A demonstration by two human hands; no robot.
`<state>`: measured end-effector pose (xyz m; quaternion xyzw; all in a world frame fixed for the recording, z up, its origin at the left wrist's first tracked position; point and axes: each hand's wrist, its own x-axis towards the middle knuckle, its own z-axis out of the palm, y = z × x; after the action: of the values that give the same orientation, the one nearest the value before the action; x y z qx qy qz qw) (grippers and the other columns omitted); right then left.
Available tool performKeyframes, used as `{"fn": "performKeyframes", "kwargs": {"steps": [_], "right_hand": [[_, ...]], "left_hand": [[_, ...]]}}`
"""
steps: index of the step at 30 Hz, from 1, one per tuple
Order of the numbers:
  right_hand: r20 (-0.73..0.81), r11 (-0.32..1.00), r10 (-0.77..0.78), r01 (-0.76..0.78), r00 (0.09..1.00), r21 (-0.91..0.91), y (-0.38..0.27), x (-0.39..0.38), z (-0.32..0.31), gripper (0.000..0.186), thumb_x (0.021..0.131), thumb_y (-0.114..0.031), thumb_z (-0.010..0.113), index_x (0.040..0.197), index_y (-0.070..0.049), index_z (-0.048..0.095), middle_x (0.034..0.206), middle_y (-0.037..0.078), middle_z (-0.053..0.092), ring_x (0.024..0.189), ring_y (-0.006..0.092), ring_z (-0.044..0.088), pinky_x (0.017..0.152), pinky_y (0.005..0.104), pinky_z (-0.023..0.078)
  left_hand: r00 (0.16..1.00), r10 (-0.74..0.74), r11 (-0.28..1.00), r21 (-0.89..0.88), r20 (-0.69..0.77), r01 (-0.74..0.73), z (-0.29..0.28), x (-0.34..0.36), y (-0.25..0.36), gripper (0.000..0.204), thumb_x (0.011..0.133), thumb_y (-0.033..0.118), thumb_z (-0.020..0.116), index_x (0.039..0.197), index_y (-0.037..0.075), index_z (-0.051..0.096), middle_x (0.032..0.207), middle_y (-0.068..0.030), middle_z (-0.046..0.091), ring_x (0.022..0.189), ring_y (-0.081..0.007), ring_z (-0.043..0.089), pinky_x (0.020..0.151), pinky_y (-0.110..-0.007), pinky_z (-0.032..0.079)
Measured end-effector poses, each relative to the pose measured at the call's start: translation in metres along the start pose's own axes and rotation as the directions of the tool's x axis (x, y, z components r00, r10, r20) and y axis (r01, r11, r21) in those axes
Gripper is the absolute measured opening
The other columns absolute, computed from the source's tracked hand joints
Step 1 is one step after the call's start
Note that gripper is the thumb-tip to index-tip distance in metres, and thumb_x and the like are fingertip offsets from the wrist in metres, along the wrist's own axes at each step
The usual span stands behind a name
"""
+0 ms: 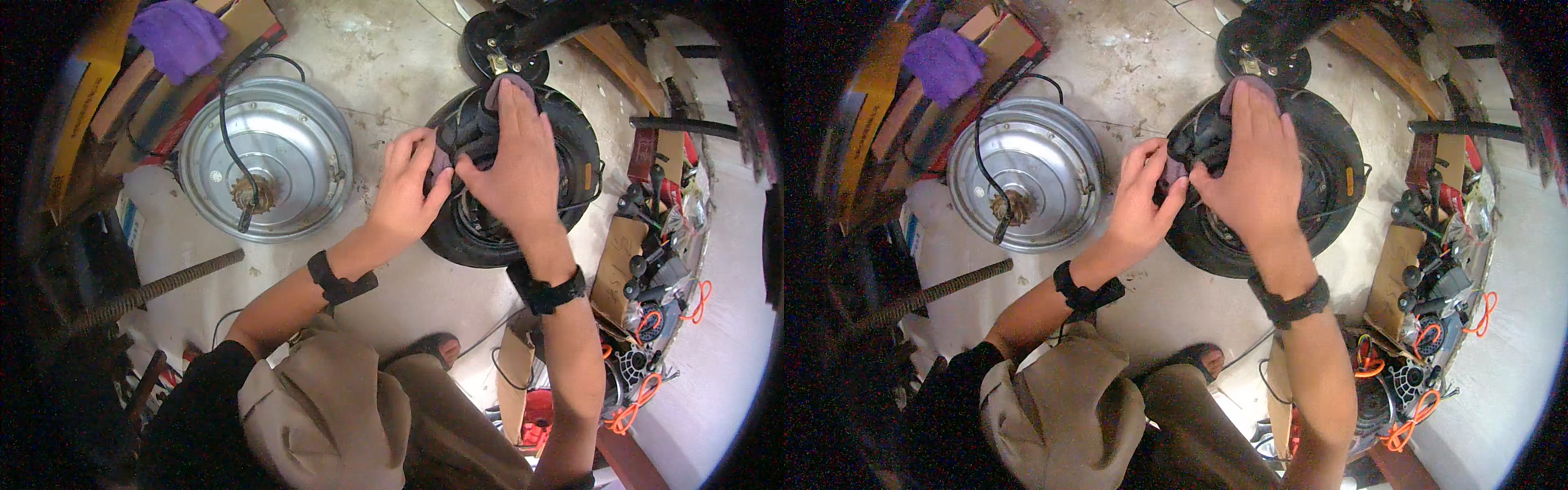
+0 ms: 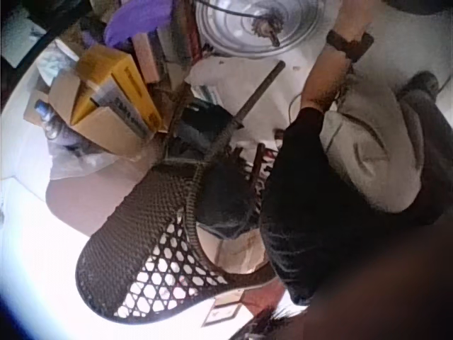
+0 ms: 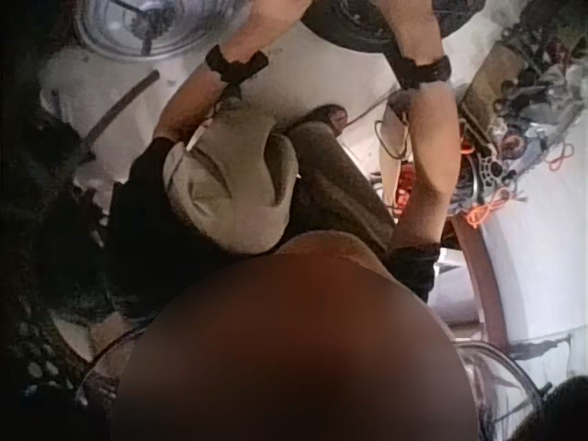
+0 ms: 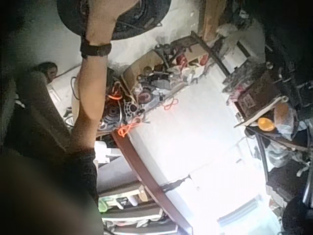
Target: The person wipes the interior and exterior surfaces of a black motor housing and a silver metal lid with a purple cloth. They repeatedly rub and fold the cloth to clean different areas of the components.
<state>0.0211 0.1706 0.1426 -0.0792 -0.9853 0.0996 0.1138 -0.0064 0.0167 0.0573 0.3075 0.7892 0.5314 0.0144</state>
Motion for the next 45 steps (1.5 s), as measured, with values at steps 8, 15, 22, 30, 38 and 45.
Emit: {"fn": "performKeyframes", "kwargs": {"steps": [8, 15, 22, 30, 38, 45], "right_hand": [[-0.154, 0.997, -0.075, 0.078, 0.985, 0.009, 0.017, -0.002, 0.011, 0.055, 0.064, -0.021, 0.076, 0.112, -0.002, 0.058, 0.112, 0.016, 0.061, 0.106, 0.0333, 0.059, 0.094, 0.0407, 0.048], [0.02, 0.972, -0.143, 0.137, 0.989, 0.191, -0.028, -0.072, 0.047, 0.044, 0.085, -0.016, 0.053, 0.126, 0.0, 0.055, 0.124, 0.014, 0.06, 0.118, 0.0251, 0.056, 0.103, 0.0361, 0.044], [-0.024, 0.935, -0.355, 0.355, 0.934, -0.01, -0.015, -0.146, 0.094, 0.04, 0.082, -0.015, 0.055, 0.118, -0.001, 0.06, 0.124, 0.01, 0.06, 0.115, 0.0208, 0.057, 0.103, 0.033, 0.041], [0.121, 0.953, -0.301, 0.302, 0.946, 0.017, -0.004, -0.214, 0.075, 0.018, 0.076, -0.019, 0.06, 0.091, -0.009, 0.065, 0.104, 0.003, 0.065, 0.105, 0.0173, 0.058, 0.092, 0.0314, 0.043], [0.54, 0.9, -0.007, -0.23, 0.842, 0.37, -0.009, -0.278, 0.025, 0.02, 0.082, -0.025, 0.061, 0.086, -0.006, 0.066, 0.074, 0.013, 0.067, 0.078, 0.0352, 0.067, 0.071, 0.0497, 0.05], [0.586, 0.43, 0.082, -0.559, 0.806, 0.709, 0.011, -0.264, -0.04, 0.045, 0.079, -0.043, 0.07, 0.095, -0.002, 0.064, 0.077, 0.02, 0.067, 0.079, 0.0404, 0.065, 0.07, 0.0459, 0.051]], "left_hand": [[0.997, 0.015, 0.995, 0.099, 0.076, -0.022, -0.002, 0.009, -0.012, 0.03, 0.091, 0.016, 0.061, 0.11, -0.007, 0.058, 0.121, -0.0235, 0.052, 0.112, -0.0379, 0.052, 0.098, -0.043, 0.041], [0.996, -0.088, 0.99, -0.112, -0.005, 0.087, -0.012, -0.029, -0.045, 0.032, 0.085, 0.003, 0.066, 0.115, -0.004, 0.055, 0.115, -0.0146, 0.055, 0.098, -0.0238, 0.055, 0.086, -0.033, 0.046], [0.826, -0.358, 0.882, -0.132, 0.434, 0.452, -0.017, -0.105, -0.075, 0.024, 0.085, 0.001, 0.068, 0.103, -0.001, 0.053, 0.092, -0.0068, 0.06, 0.087, -0.0151, 0.058, 0.078, -0.029, 0.048], [0.583, -0.276, 0.835, -0.11, 0.764, 0.539, 0.0, -0.11, -0.024, 0.019, 0.085, -0.003, 0.067, 0.099, 0.001, 0.054, 0.09, -0.0028, 0.061, 0.082, -0.0091, 0.057, 0.074, -0.024, 0.048], [0.228, -0.189, 0.916, 0.088, 0.955, 0.392, 0.017, -0.103, 0.036, 0.016, 0.077, -0.007, 0.066, 0.088, 0.0, 0.056, 0.079, -0.0046, 0.064, 0.073, -0.009, 0.061, 0.068, -0.025, 0.048], [0.188, -0.062, 0.934, -0.009, 0.98, 0.357, -0.005, -0.055, 0.049, 0.021, 0.075, -0.006, 0.068, 0.085, 0.001, 0.051, 0.078, -0.0033, 0.058, 0.07, -0.0096, 0.057, 0.067, -0.024, 0.047]]}}
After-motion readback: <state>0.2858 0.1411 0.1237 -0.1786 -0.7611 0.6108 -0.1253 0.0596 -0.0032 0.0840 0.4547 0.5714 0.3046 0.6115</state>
